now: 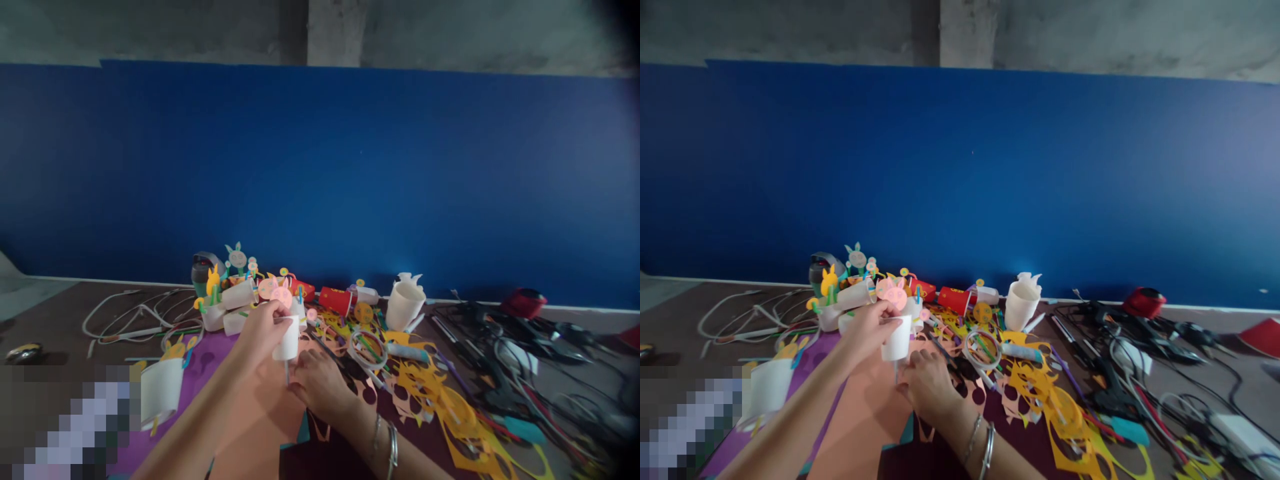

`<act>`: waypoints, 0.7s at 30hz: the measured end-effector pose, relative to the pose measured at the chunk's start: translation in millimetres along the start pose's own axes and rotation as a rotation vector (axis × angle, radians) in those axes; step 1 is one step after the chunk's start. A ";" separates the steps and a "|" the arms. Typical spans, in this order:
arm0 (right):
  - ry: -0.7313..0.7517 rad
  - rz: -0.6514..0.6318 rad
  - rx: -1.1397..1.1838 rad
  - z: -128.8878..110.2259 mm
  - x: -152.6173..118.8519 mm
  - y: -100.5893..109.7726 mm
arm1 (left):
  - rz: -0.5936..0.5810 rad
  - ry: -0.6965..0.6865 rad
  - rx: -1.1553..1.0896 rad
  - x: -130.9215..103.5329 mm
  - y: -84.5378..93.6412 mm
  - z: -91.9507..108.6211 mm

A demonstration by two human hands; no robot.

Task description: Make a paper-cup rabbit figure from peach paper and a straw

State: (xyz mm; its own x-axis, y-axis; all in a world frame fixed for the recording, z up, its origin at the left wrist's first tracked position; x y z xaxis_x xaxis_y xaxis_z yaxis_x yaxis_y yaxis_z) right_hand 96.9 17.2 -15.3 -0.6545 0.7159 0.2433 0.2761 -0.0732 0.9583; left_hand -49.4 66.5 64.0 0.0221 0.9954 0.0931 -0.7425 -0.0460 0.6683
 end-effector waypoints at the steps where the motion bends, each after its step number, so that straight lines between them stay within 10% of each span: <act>1: 0.004 -0.018 -0.040 -2.3 0.9 -3.1 | -0.002 -0.002 0.001 0.3 -0.5 -0.5; 9: -0.035 -0.029 -0.102 8.3 1.8 5.4 | 0.012 0.001 0.021 1.9 -4.1 -2.2; 12: -0.272 0.035 0.127 27.9 -5.1 32.4 | 0.017 0.004 0.001 1.7 -12.0 -3.7; 16: -0.237 0.150 0.640 47.9 -13.6 59.8 | -0.088 -0.017 -0.044 -3.7 -30.3 -5.5; 21: -0.196 0.253 0.677 49.1 -15.9 67.3 | -0.154 -0.071 -0.070 -16.8 -38.9 2.2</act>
State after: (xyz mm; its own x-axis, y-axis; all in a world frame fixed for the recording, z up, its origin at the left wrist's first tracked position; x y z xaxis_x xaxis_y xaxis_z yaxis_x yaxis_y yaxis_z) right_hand 160.5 35.0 38.0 -0.3940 0.8490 0.3522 0.8157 0.1464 0.5596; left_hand -19.4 51.4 38.1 0.1849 0.9816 0.0473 -0.7715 0.1152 0.6257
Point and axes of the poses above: each hand's wrist, its own x-axis towards the middle knuckle, its own y-axis out of the back of the hand, z = x × y, the point moved 1 cm from there along x, towards the middle knuckle, and after that the axes turned 8 degrees about y, right-handed, at the moved point
